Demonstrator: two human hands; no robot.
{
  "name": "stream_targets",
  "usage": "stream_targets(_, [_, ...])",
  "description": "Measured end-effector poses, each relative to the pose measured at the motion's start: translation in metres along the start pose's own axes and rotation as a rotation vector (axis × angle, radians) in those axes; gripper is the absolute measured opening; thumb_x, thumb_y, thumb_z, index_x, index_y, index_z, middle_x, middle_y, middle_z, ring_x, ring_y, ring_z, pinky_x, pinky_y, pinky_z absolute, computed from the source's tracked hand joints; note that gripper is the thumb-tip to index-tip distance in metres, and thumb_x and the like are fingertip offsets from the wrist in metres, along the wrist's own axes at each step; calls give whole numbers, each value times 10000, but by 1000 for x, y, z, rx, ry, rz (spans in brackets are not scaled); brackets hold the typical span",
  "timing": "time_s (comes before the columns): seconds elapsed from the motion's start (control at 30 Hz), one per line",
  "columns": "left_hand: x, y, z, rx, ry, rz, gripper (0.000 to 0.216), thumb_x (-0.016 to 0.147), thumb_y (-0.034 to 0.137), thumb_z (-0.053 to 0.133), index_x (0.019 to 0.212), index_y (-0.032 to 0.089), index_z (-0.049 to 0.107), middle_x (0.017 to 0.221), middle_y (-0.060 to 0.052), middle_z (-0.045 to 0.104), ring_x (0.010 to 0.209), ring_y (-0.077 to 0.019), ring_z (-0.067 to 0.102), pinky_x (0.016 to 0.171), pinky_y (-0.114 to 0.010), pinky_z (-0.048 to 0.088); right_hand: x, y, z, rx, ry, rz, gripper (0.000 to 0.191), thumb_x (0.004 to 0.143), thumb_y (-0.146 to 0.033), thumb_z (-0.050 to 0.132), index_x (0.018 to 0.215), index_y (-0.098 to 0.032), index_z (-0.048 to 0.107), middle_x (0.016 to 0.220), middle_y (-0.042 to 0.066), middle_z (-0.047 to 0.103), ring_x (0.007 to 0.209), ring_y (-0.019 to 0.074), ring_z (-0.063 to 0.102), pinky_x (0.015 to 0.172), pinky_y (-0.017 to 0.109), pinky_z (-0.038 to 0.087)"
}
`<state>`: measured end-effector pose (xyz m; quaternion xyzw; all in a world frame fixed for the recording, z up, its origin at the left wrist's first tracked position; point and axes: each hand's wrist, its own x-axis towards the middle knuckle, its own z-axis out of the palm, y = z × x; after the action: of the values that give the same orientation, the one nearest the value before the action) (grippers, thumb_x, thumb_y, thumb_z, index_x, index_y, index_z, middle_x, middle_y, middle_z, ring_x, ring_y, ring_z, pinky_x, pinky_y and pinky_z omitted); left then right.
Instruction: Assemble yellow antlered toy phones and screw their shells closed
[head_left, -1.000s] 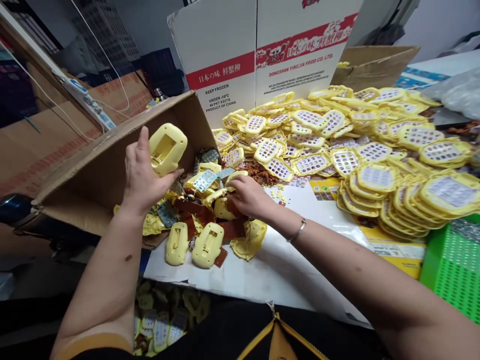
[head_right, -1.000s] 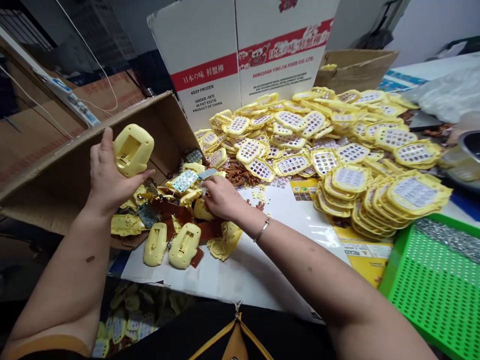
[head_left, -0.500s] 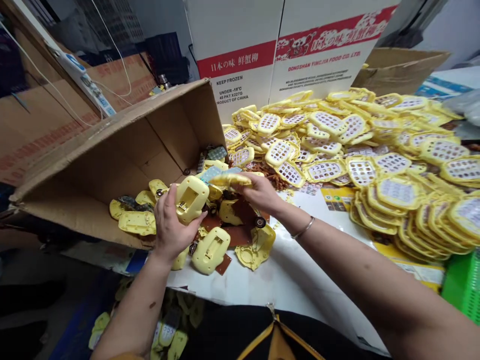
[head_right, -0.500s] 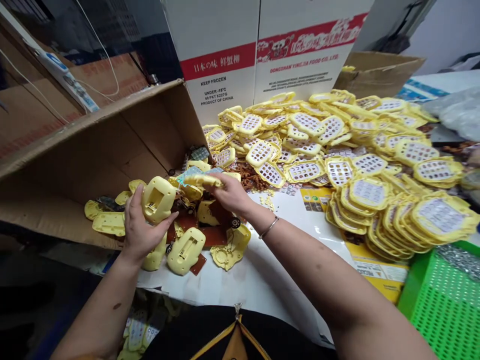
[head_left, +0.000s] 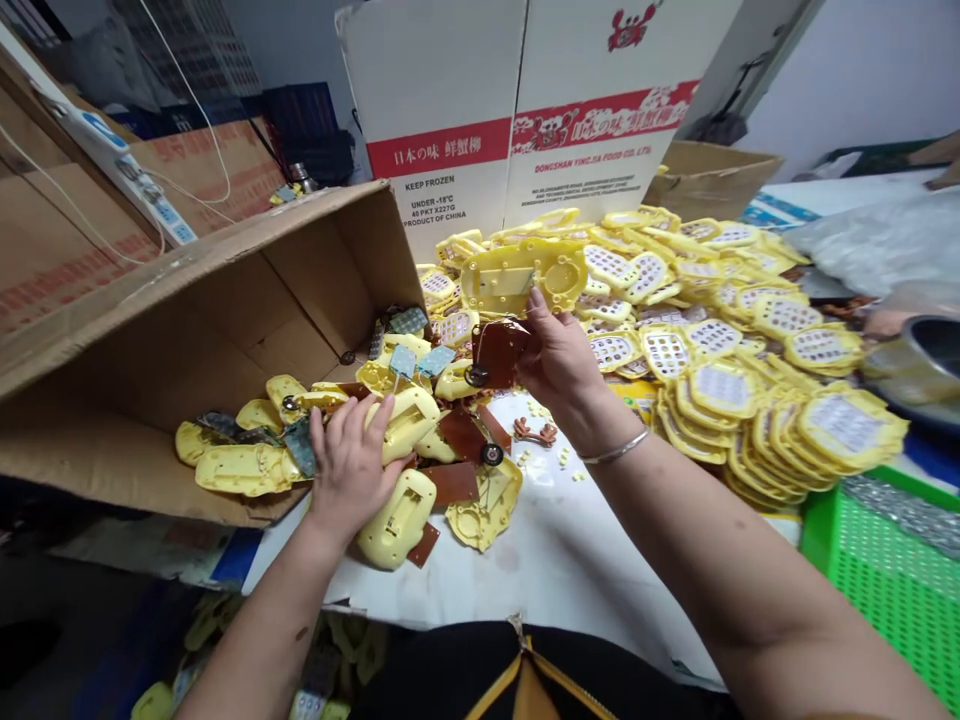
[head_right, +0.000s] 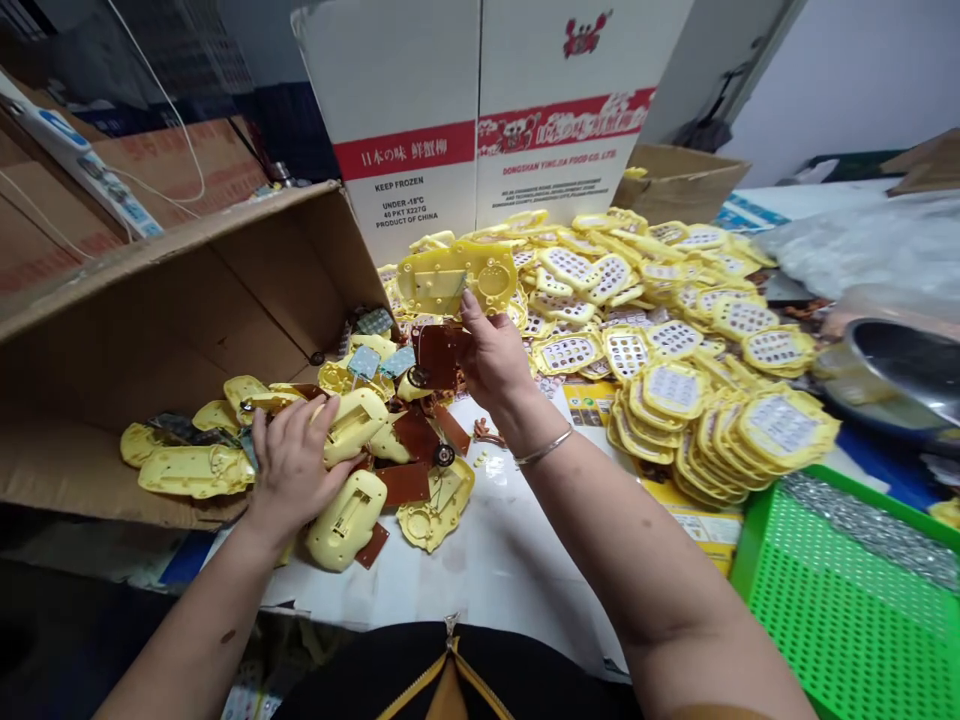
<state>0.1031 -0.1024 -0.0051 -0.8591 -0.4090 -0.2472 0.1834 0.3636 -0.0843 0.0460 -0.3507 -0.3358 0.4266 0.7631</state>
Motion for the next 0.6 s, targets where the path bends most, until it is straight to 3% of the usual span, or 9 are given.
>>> stream_targets(0.13, [5, 8, -2, -67, -103, 24, 769, 714, 483, 711, 1371, 175, 456, 1376, -200, 506, 1303, -389, 402, 1122, -636, 42, -8, -17, -8, -20, 69, 19, 385, 765, -471, 671, 1025, -192, 618, 995, 44, 711, 958, 192, 671, 702, 300, 581])
stream_targets(0.2, [7, 16, -5, -155, -57, 16, 701, 725, 466, 709, 1337, 197, 496, 1388, -187, 502, 1324, -386, 387, 1123, -640, 59, -16, -21, -12, -29, 98, 24, 345, 763, -449, 678, 986, -190, 629, 982, 42, 713, 947, 181, 670, 685, 276, 574])
stream_targets(0.3, [10, 38, -12, -425, 34, -67, 577, 756, 376, 700, 1287, 224, 530, 1347, -152, 551, 1324, -341, 413, 1137, -598, 151, -32, -22, -13, 13, 132, 105, 328, 714, -424, 730, 943, -207, 638, 940, 16, 715, 775, 127, 661, 577, 216, 530])
stream_targets(0.37, [13, 60, -15, -766, -25, -217, 619, 760, 358, 701, 1319, 208, 483, 1345, -157, 550, 1290, -306, 466, 1111, -540, 286, -46, -20, -9, 62, 123, 184, 344, 681, -428, 759, 919, -210, 641, 850, -3, 709, 622, 94, 612, 504, 197, 489])
stream_targets(0.43, [17, 83, -16, -1209, -186, -466, 684, 765, 381, 698, 1361, 197, 418, 1348, -168, 544, 1214, -272, 546, 1028, -466, 424, -62, -17, -3, 97, 81, 262, 357, 660, -448, 773, 876, -198, 639, 712, -15, 681, 520, 84, 558, 465, 201, 463])
stream_targets(0.5, [22, 101, -18, -1595, -352, -643, 626, 733, 410, 724, 1267, 166, 509, 1261, -161, 610, 1121, -261, 609, 966, -422, 483, -76, -15, 1, 116, 34, 316, 377, 645, -463, 782, 860, -190, 637, 642, -19, 660, 490, 91, 552, 464, 213, 464])
stream_targets(0.6, [26, 113, -20, -1793, -450, -851, 500, 634, 426, 799, 1008, 127, 653, 1008, -117, 717, 869, -221, 684, 841, -381, 545, -92, -12, -1, 109, 16, 338, 417, 636, -462, 792, 924, -196, 651, 745, 5, 710, 572, 118, 629, 534, 238, 511])
